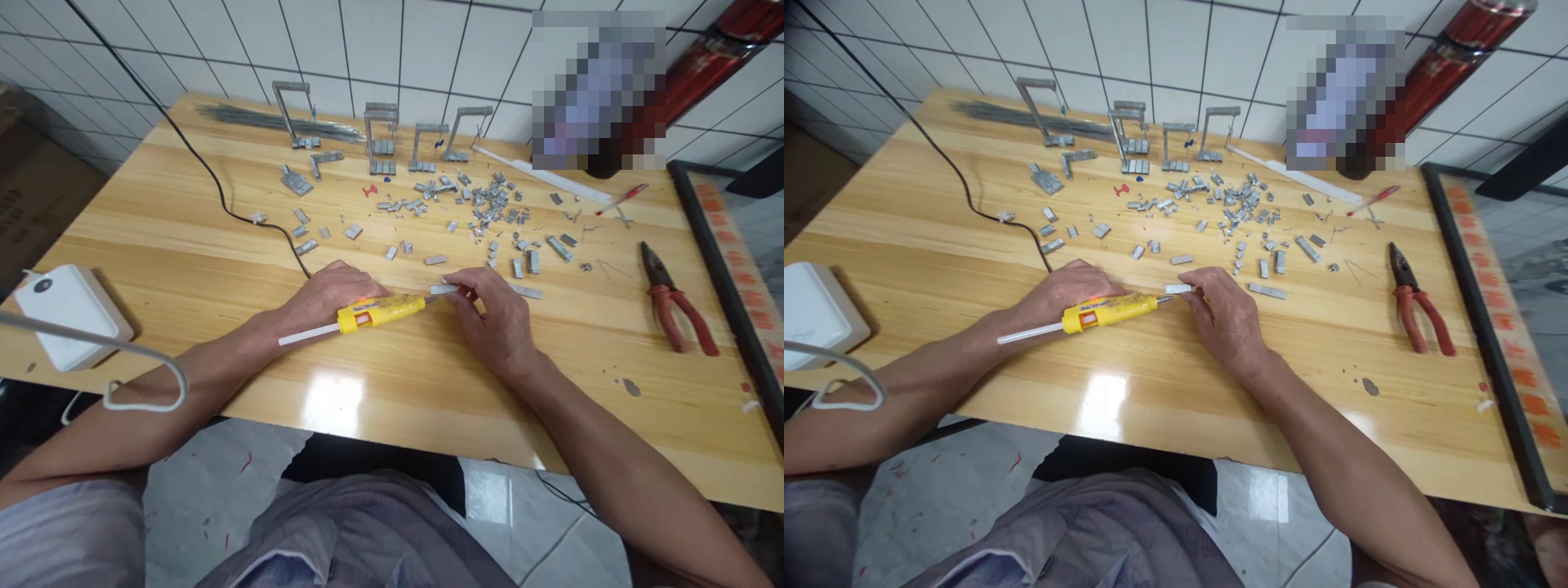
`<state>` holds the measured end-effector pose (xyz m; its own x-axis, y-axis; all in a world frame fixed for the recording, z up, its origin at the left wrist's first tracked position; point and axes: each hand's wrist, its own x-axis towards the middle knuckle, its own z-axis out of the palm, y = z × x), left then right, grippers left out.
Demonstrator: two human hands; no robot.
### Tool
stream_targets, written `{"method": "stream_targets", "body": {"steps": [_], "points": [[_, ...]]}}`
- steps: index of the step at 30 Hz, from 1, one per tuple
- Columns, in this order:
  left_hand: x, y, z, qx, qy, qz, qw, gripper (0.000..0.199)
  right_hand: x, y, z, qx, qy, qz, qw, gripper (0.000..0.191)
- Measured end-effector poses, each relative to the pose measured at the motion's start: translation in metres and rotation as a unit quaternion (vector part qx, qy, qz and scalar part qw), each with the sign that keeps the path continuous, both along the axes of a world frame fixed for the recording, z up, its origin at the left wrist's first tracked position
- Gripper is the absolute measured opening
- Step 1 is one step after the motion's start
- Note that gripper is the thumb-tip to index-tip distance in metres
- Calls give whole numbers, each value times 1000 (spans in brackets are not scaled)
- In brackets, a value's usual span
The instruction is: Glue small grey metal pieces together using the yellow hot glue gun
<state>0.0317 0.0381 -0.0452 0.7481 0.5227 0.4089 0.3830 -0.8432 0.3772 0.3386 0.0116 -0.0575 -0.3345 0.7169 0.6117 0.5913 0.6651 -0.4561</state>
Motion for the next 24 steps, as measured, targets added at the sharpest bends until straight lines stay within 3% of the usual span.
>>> {"method": "stream_targets", "body": {"steps": [3, 7, 15, 24], "points": [[-1, -1, -1, 1, -28, 12, 1000, 32, 0, 0, 0, 4, 5, 5, 1000, 17], [-2, -2, -1, -33, 12, 62, 997, 31, 0, 0, 0, -4, 5, 8, 1000, 20], [0, 0, -2, -16, -2, 13, 1000, 33, 0, -1, -1, -7, 11, 3, 1000, 18], [2, -4, 1, -5, -51, 42, 998, 27, 1, 1, 4, -24, 37, 9, 999, 18]]}}
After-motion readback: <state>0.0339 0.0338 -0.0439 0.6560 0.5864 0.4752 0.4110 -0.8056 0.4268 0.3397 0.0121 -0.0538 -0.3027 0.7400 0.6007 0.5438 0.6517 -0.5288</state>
